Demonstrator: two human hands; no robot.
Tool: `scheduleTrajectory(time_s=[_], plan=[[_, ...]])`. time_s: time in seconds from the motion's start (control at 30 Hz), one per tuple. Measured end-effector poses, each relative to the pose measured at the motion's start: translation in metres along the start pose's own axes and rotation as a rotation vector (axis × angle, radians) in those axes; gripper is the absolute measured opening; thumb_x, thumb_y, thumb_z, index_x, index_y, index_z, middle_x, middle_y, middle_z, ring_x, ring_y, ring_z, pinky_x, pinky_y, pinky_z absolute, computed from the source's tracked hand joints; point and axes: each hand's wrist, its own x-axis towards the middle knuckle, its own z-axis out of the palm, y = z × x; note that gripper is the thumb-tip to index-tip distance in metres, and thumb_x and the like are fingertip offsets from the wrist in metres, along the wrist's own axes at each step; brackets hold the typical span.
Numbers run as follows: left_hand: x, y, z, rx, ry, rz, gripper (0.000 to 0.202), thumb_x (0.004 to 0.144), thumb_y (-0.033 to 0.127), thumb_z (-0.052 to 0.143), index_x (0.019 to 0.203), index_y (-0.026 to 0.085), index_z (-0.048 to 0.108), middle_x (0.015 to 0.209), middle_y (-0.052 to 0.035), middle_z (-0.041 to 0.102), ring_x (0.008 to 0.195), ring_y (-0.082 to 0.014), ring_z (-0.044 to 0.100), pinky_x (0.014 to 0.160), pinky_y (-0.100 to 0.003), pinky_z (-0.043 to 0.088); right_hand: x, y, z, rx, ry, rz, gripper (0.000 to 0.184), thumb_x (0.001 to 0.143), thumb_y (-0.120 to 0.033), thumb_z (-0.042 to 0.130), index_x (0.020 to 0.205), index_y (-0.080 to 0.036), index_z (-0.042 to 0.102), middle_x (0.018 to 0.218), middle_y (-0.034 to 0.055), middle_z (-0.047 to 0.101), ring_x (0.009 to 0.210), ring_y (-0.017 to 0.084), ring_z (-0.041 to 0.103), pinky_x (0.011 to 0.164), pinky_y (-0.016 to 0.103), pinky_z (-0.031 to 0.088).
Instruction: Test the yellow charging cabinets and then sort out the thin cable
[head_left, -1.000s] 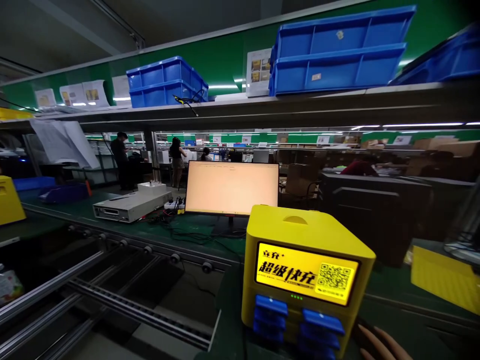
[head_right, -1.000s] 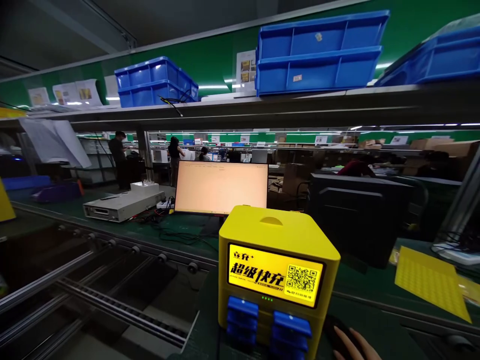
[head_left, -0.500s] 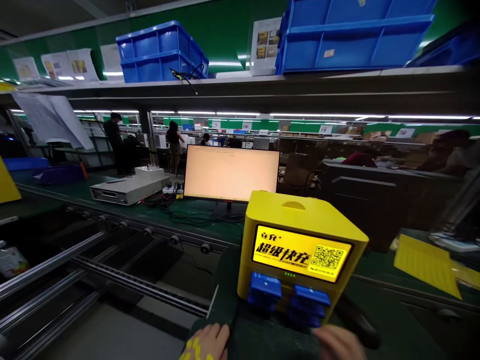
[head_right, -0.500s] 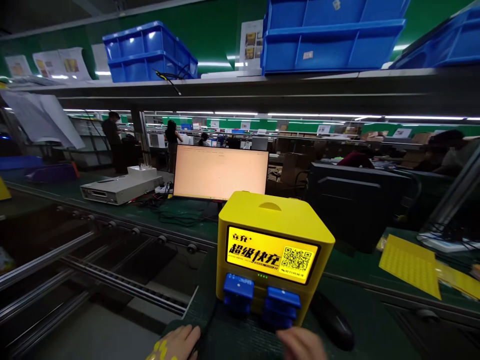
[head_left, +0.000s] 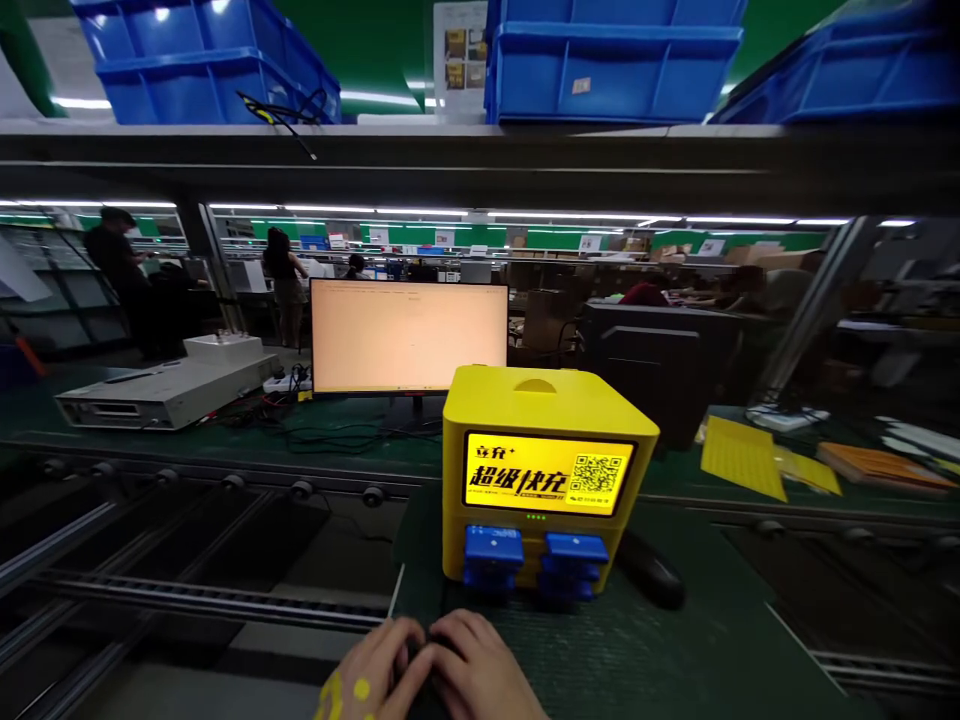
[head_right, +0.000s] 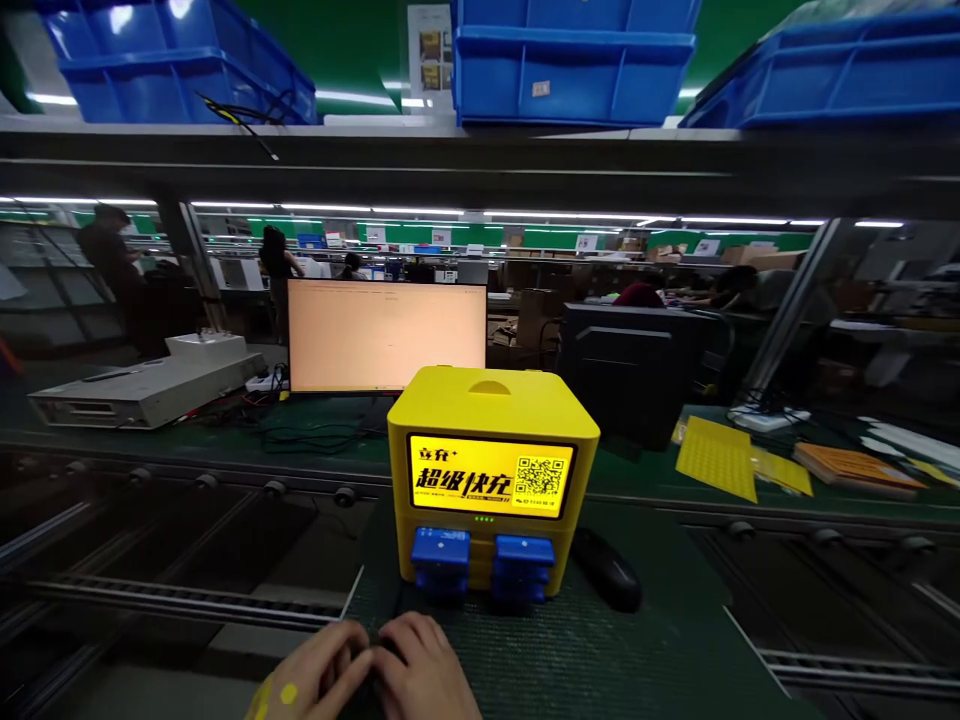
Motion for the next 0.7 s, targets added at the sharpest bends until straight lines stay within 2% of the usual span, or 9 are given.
scheduleTrajectory(time_s=[0.07, 0.17, 0.3, 0.4, 0.5, 0.57, 0.63, 0.7], plan=[[0.018, 0.017, -0.007, -0.221, -0.029, -0.089, 0.034, 0.087, 0.051, 0.039, 0.093, 0.023, 0.057, 0.082, 0.0004, 0.062, 0.079, -0.0143, 0.059, 0.072, -0.021, 0.045, 0.001, -0.001, -0.002, 0.017, -0.046, 0.021, 0.035, 0.083, -0.023, 0.056, 0.118, -0.029, 0.052, 0.114, 0.0014, 0.057, 0.107, 0.020, 0.049, 0.094, 0.035, 0.044], [0.048, 0.040, -0.009, -0.428, 0.001, -0.123, 0.044, 0.084, 0.057, 0.041, 0.100, 0.019, 0.057, 0.085, -0.0017, 0.062, 0.078, -0.0164, 0.056, 0.071, -0.024, 0.044, 0.003, -0.002, -0.010, 0.088, -0.112, 0.046, 0.033, 0.088, -0.030, 0.051, 0.121, -0.031, 0.050, 0.120, -0.0010, 0.055, 0.112, 0.019, 0.045, 0.098, 0.035, 0.039], [0.075, 0.061, 0.001, -0.595, 0.004, -0.121, 0.048, 0.078, 0.060, 0.048, 0.087, 0.015, 0.061, 0.078, -0.0031, 0.061, 0.076, -0.0184, 0.053, 0.069, -0.025, 0.042, 0.004, -0.002, -0.016, 0.122, -0.155, 0.059, 0.033, 0.088, -0.033, 0.050, 0.121, -0.033, 0.049, 0.124, -0.0039, 0.053, 0.114, 0.019, 0.043, 0.099, 0.035, 0.037], [0.076, 0.067, 0.007, -0.707, -0.002, -0.139, 0.041, 0.076, 0.056, 0.054, 0.073, 0.016, 0.058, 0.071, 0.0000, 0.057, 0.074, -0.0163, 0.051, 0.069, -0.024, 0.040, 0.004, 0.001, -0.012, 0.094, -0.154, 0.051, 0.035, 0.087, -0.033, 0.052, 0.122, -0.033, 0.048, 0.125, -0.0035, 0.053, 0.114, 0.020, 0.043, 0.099, 0.036, 0.038], [0.068, 0.066, 0.009, -0.738, -0.017, -0.213, 0.040, 0.072, 0.058, 0.056, 0.073, 0.017, 0.056, 0.070, 0.0019, 0.054, 0.070, -0.0151, 0.049, 0.066, -0.023, 0.040, 0.004, 0.003, -0.009, 0.056, -0.156, 0.020, 0.036, 0.087, -0.034, 0.052, 0.122, -0.032, 0.047, 0.127, -0.0034, 0.052, 0.117, 0.021, 0.041, 0.100, 0.037, 0.037], [0.064, 0.062, 0.010, -0.713, -0.014, -0.283, 0.047, 0.070, 0.061, 0.056, 0.088, 0.018, 0.059, 0.076, 0.0008, 0.056, 0.071, -0.0157, 0.049, 0.065, -0.025, 0.040, 0.005, 0.003, -0.009, 0.048, -0.179, -0.024, 0.037, 0.088, -0.037, 0.050, 0.124, -0.033, 0.045, 0.128, -0.0036, 0.052, 0.120, 0.021, 0.039, 0.102, 0.038, 0.036], [0.063, 0.058, 0.013, -0.699, -0.019, -0.334, 0.063, 0.068, 0.065, 0.055, 0.108, 0.017, 0.056, 0.082, -0.0016, 0.058, 0.072, -0.0166, 0.050, 0.065, -0.026, 0.040, 0.004, 0.003, -0.010, 0.067, -0.200, -0.055, 0.038, 0.088, -0.040, 0.049, 0.126, -0.033, 0.043, 0.129, -0.0030, 0.051, 0.121, 0.021, 0.039, 0.103, 0.038, 0.035], [0.063, 0.055, 0.017, -0.745, -0.035, -0.373, 0.073, 0.067, 0.068, 0.054, 0.116, 0.015, 0.053, 0.080, -0.0028, 0.059, 0.068, -0.0161, 0.050, 0.064, -0.027, 0.041, 0.004, 0.002, -0.013, 0.090, -0.205, -0.052, 0.039, 0.089, -0.040, 0.048, 0.127, -0.032, 0.044, 0.130, -0.0015, 0.050, 0.123, 0.022, 0.038, 0.104, 0.040, 0.033]])
